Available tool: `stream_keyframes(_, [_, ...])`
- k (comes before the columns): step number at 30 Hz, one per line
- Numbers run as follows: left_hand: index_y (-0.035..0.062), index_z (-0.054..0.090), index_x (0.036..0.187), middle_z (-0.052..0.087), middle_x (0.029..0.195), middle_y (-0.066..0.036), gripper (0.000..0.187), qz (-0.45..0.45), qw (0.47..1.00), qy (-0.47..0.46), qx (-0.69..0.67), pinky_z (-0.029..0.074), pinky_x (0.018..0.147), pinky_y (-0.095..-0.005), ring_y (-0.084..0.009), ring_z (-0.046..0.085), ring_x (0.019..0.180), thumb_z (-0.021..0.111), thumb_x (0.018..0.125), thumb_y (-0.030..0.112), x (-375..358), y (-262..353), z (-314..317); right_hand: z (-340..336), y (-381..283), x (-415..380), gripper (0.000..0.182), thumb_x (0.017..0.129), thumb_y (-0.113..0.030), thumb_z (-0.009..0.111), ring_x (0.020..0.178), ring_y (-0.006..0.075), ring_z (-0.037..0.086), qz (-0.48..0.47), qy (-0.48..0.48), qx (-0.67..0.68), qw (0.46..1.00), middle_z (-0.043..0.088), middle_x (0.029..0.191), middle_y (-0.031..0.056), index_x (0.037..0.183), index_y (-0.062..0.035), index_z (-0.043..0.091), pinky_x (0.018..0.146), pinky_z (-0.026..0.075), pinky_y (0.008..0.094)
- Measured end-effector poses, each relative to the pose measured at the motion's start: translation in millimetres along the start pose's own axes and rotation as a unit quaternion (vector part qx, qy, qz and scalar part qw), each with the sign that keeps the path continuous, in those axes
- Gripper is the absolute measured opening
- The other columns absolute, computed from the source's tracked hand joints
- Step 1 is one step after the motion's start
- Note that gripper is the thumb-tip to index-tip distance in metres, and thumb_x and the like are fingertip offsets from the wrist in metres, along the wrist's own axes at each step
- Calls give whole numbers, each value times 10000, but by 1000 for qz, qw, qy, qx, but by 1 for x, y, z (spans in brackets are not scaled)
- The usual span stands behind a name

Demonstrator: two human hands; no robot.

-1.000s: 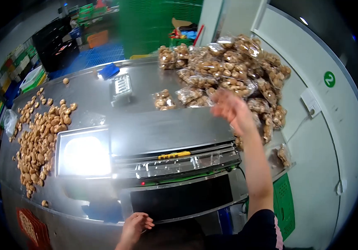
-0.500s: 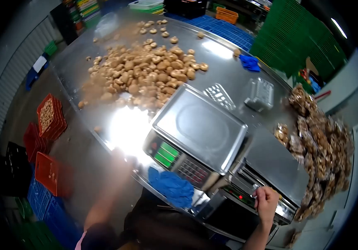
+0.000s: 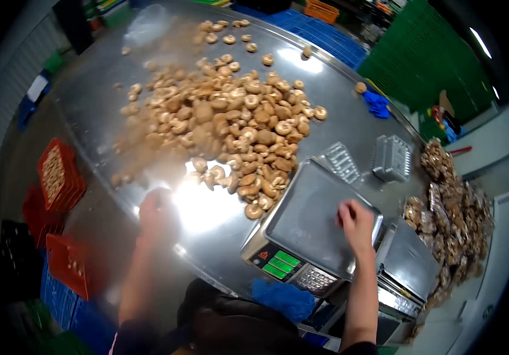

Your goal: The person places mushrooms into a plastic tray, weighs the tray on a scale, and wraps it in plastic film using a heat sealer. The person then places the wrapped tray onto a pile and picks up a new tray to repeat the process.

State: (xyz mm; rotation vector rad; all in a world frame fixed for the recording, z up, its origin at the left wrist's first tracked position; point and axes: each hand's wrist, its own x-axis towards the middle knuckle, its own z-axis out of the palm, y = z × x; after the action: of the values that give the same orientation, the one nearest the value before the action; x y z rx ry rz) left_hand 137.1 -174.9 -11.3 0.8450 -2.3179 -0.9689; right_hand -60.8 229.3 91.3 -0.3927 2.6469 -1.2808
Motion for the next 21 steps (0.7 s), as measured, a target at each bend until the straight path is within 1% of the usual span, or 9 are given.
stream_keyframes(2, [7,571,1162,634,999,-119,359,-31,999,-22,1,481,778,-334,-221,605,863,645,823,102,30,-1,6,-1,24,53,112,886,-80,568,579,81,564,-34,110,-13,993,605,639,57,893,14,629,556,447,230])
stream_keyframes(4, [-17,455,1290,516,1233,-206,521,102,994,29,39,371,995,-373,-330,485,1157,606,833,183,56,-11,25,-5,54,100,171,859,-83,596,742,164,634,-30,167,-50,984,657,814,110,999,12,621,685,488,285])
stream_keyframes(5, [-16,353,1367,333,1421,-218,654,105,994,21,26,265,1081,-415,-370,316,1320,625,808,189,67,-10,33,-7,77,119,264,831,-105,630,843,205,619,-43,158,-119,979,639,920,135,1061,18,591,757,477,309])
stream_keyframes(6, [63,322,1415,228,1499,-182,704,143,984,48,96,201,1113,-422,-342,221,1384,649,812,221,78,9,33,-10,103,137,368,804,-128,663,945,247,604,-56,145,-185,970,620,1027,159,1124,24,561,830,466,334])
stream_keyframes(10, [127,321,1430,120,1525,-206,824,85,974,42,204,166,1113,-499,-386,128,1402,709,742,362,105,-15,75,-7,162,171,831,655,-240,797,1252,361,418,-8,4,-358,934,445,1337,220,1313,56,386,1049,351,397])
stream_keyframes(11, [152,333,1426,122,1517,-224,814,93,980,69,160,163,1110,-507,-397,117,1402,711,744,384,107,-15,90,-7,173,183,1044,545,-299,863,1285,360,375,38,-73,-336,938,379,1382,229,1351,65,309,1076,332,384])
stream_keyframes(14, [151,351,1418,122,1517,-222,790,21,971,101,216,163,1112,-500,-402,113,1402,705,757,398,114,4,111,2,172,190,1052,502,-309,886,1222,364,446,28,-73,-331,940,476,1293,222,1321,55,336,1028,382,395])
stream_keyframes(18, [108,389,1391,137,1518,-212,711,27,982,119,147,184,1110,-466,-376,156,1399,674,796,375,110,2,108,4,139,189,984,490,-315,897,1090,358,539,19,-80,-360,929,576,1129,209,1250,38,382,936,442,415])
stream_keyframes(21, [64,410,1363,211,1480,-258,726,29,989,120,84,237,1078,-476,-385,221,1371,696,744,312,103,4,104,3,137,189,949,493,-323,895,1016,357,569,10,-64,-385,920,600,1042,210,1216,36,397,894,462,417])
